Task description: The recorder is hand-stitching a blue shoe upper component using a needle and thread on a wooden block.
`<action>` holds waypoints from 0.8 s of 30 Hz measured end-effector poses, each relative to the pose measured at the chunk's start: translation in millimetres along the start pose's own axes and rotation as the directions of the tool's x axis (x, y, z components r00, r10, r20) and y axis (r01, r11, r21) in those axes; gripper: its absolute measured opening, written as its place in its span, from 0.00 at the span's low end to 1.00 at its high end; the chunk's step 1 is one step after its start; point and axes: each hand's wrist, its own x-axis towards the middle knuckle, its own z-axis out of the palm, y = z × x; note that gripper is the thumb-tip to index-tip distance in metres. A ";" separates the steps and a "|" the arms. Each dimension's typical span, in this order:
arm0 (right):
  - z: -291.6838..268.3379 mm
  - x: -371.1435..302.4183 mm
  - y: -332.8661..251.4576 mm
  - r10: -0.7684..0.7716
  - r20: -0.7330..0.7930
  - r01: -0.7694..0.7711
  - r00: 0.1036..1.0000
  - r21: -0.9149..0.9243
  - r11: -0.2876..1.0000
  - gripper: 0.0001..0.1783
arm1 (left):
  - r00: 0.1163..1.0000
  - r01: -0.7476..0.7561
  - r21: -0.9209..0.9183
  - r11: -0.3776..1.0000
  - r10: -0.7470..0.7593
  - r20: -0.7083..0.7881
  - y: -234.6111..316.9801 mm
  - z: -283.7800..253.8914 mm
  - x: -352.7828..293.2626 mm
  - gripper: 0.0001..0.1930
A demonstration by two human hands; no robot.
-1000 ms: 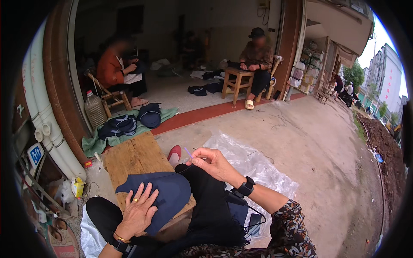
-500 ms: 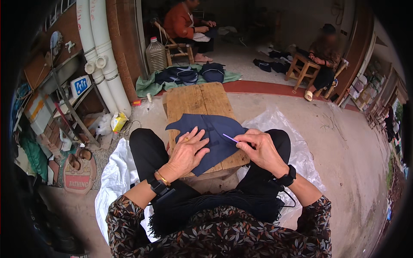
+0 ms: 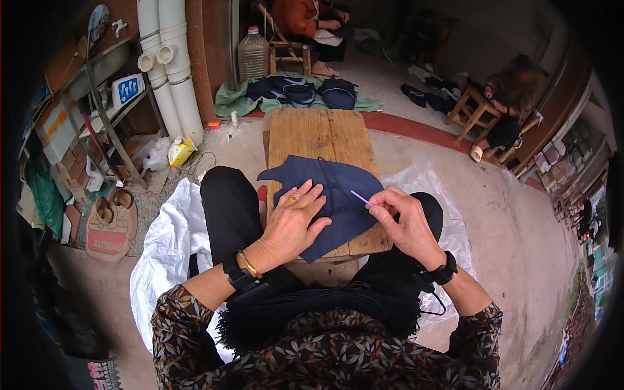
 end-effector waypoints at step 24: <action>22.2 -2.2 8.2 -0.042 0.098 0.051 0.994 -0.088 0.995 0.07 | 0.999 0.029 0.044 0.999 -0.028 -0.027 6.2 0.5 -1.4 0.23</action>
